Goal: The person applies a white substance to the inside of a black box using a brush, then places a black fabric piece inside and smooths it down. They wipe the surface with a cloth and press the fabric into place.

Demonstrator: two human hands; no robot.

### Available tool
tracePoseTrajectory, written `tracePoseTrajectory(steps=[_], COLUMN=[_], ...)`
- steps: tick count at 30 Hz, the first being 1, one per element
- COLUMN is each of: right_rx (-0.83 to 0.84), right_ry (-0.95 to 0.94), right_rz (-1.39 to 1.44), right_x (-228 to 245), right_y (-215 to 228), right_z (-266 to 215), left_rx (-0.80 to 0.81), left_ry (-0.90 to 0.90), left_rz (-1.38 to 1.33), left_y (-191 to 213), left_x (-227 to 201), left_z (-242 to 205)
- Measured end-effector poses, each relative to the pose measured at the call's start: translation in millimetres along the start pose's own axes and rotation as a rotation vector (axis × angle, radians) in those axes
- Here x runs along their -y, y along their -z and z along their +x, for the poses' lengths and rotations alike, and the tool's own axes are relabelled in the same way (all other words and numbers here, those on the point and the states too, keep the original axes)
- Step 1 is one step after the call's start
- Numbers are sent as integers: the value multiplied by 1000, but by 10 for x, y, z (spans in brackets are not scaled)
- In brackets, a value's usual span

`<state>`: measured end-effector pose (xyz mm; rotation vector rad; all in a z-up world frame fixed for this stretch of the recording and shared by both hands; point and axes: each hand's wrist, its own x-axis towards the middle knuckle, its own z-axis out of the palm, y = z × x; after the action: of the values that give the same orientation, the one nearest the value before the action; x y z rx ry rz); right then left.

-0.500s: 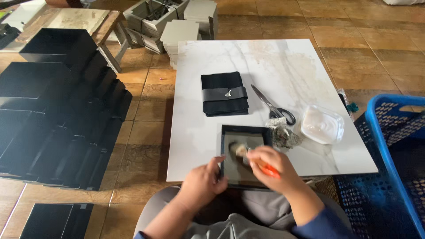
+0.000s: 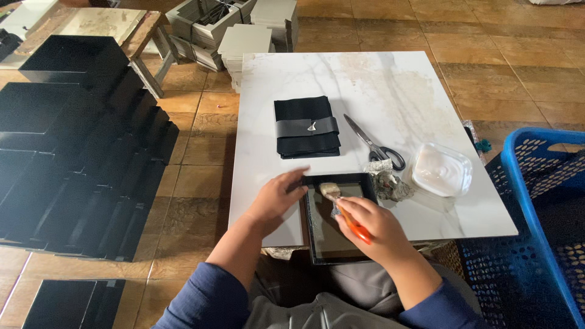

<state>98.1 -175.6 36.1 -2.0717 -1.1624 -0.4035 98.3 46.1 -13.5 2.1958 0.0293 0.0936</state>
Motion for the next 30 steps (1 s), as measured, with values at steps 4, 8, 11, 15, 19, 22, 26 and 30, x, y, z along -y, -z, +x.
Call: tracePoseTrajectory(steps=[4, 8, 11, 15, 19, 22, 26, 30], right_rx=[38, -3, -17, 45, -22, -62, -12, -81], right_ry=[50, 89, 100, 114, 78, 61, 20, -10], right_rz=[-141, -126, -70, -88, -11, -64, -30, -30], right_x=[4, 21, 37, -3, -17, -102, -60, -56], right_y=[-40, 12, -39, -69, -27, -51, -36, 34], right_z=[-40, -9, 41, 1, -6, -45, -66, -2], left_rx=[2, -2, -9, -26, -10, -19, -19, -23], left_ry=[-76, -103, -140, -158, -169, -190, -219, -227], left_rz=[94, 105, 99, 107, 84, 76, 94, 99], left_y=[151, 174, 149, 124, 157, 120, 118, 107], left_x=[-251, -222, -208, -142, -162, -99, -80, -63], left_z=[-156, -103, -118, -98, -104, -100, -86, -84])
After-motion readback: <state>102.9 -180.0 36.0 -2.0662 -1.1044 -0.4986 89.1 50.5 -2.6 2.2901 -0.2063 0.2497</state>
